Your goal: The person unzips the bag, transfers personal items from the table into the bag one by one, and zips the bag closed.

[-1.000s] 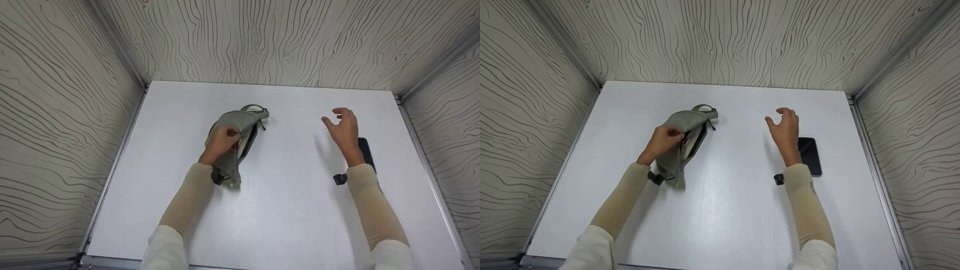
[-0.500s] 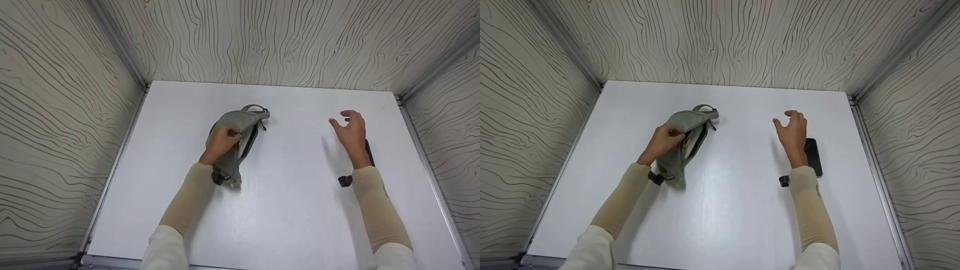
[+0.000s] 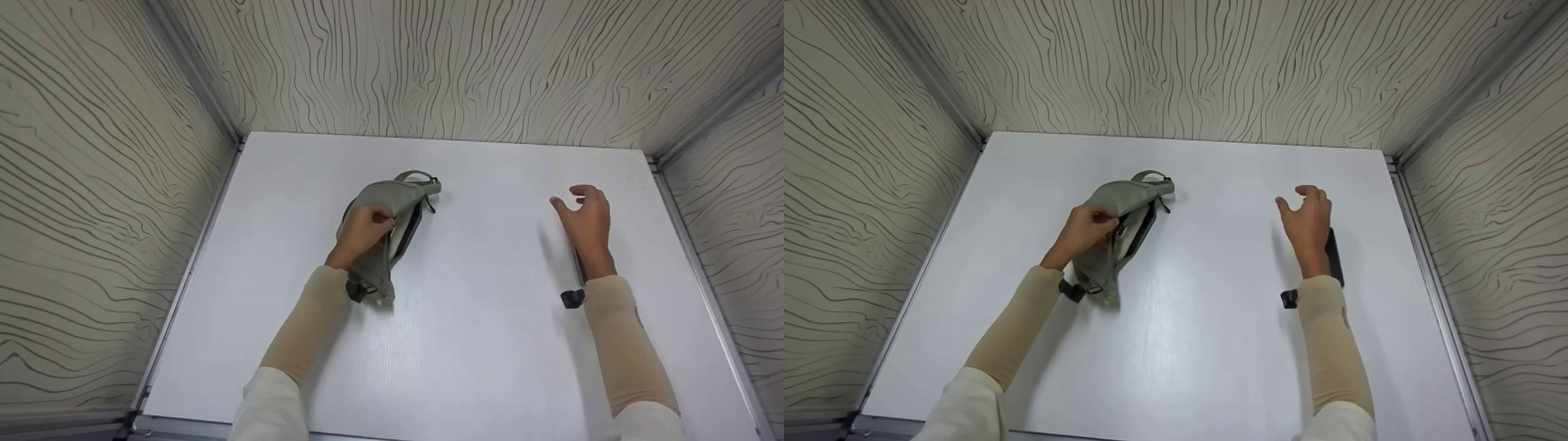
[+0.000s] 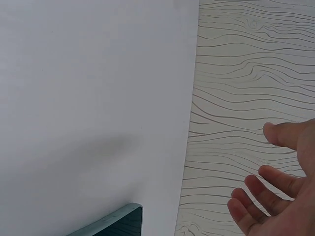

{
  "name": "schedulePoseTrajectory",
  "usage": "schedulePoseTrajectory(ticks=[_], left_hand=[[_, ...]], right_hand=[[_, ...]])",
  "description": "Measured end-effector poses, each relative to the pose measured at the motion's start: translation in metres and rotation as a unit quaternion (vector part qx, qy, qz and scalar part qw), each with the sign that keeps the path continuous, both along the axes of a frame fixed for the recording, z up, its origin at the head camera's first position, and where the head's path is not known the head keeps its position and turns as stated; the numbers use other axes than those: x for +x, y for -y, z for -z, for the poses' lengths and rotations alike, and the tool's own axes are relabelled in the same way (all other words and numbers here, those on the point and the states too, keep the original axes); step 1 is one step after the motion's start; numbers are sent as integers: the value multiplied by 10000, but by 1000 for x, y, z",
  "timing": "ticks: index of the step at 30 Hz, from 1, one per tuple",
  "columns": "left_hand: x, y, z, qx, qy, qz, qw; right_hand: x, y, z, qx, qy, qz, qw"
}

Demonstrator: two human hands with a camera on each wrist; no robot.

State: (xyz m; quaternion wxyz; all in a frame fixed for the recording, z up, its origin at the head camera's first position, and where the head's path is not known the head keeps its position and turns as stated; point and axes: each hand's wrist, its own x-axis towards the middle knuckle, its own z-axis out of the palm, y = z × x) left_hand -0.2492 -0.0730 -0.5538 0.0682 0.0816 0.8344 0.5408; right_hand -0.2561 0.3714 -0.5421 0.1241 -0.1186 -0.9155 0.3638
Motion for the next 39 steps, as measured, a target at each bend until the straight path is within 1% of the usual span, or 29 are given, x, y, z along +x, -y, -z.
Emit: schedulePoseTrajectory(ticks=[5, 9, 13, 15, 22, 25, 29, 34, 39], left_hand=[[0, -1, 0, -41, 22, -43, 10000], [0, -1, 0, -75, 33, -59, 9999], [0, -2, 1, -129, 22, -55, 9999], [0, -2, 1, -165, -41, -58, 9998], [0, -2, 1, -130, -26, -41, 9999], [1, -1, 1, -115, -133, -22, 9998], [1, -1, 0, -95, -278, 18, 9996], [1, -1, 1, 3, -131, 11, 9999], [1, -1, 1, 16, -131, -24, 9999]], right_hand=[[2, -7, 1, 21, 66, 129, 9999], [4, -11, 2, 40, 31, 141, 9999], [6, -15, 3, 28, 106, 175, 9998], [7, -16, 2, 20, 148, 219, 9996], [10, -22, 5, 36, 179, 239, 9995], [11, -25, 8, 23, 140, 236, 9996], [13, -30, 11, 72, 196, 267, 9994], [15, -34, 13, 54, 363, 256, 9990], [19, -40, 17, -35, 456, 323, 9984]])
